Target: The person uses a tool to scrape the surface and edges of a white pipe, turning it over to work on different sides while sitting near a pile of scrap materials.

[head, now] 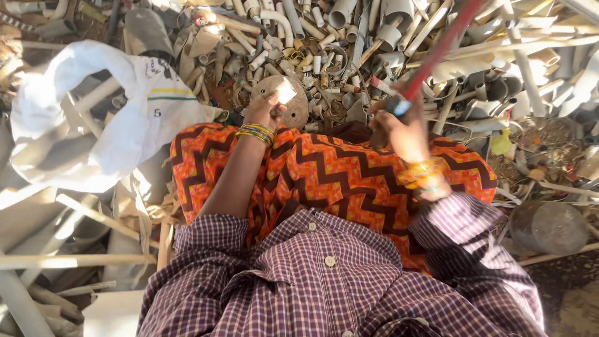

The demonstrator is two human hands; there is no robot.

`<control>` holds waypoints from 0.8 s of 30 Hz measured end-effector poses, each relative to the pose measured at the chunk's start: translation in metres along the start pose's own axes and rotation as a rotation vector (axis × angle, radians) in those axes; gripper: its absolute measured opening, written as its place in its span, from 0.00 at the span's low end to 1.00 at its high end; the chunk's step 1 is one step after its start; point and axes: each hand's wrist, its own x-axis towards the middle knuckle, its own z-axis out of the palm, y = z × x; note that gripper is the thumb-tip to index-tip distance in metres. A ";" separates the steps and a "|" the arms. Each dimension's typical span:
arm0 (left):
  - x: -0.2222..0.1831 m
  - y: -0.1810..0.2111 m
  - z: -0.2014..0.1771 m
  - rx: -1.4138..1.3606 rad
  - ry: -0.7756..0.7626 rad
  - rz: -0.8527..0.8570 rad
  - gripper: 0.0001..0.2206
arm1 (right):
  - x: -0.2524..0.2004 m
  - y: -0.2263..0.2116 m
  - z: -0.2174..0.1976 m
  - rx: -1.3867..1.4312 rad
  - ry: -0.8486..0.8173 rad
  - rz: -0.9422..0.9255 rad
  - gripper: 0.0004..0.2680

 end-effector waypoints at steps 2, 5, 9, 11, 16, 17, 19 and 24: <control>0.000 -0.009 0.003 -0.054 0.075 -0.081 0.09 | 0.010 0.038 0.012 -0.195 0.018 -0.038 0.17; 0.011 -0.026 0.006 -0.155 0.111 -0.164 0.11 | 0.013 0.096 0.034 -0.795 0.020 -0.262 0.15; 0.034 -0.048 0.000 -0.128 0.207 -0.230 0.13 | -0.005 0.131 0.046 -0.831 -0.135 -0.291 0.17; 0.046 -0.059 -0.012 -0.158 0.146 -0.202 0.12 | -0.003 0.128 0.049 -0.901 -0.172 -0.389 0.20; 0.053 -0.069 -0.024 -0.252 0.021 -0.180 0.12 | -0.016 0.097 0.065 -0.985 -0.340 -0.133 0.17; 0.050 -0.068 -0.022 -0.237 -0.048 -0.160 0.10 | -0.019 0.094 0.067 -1.042 -0.371 -0.065 0.18; 0.038 -0.063 -0.014 -0.189 -0.141 -0.120 0.10 | -0.023 0.094 0.067 -1.102 -0.324 -0.095 0.20; 0.006 -0.038 0.019 0.020 -0.111 -0.082 0.14 | -0.025 0.099 0.062 -1.078 -0.222 -0.247 0.16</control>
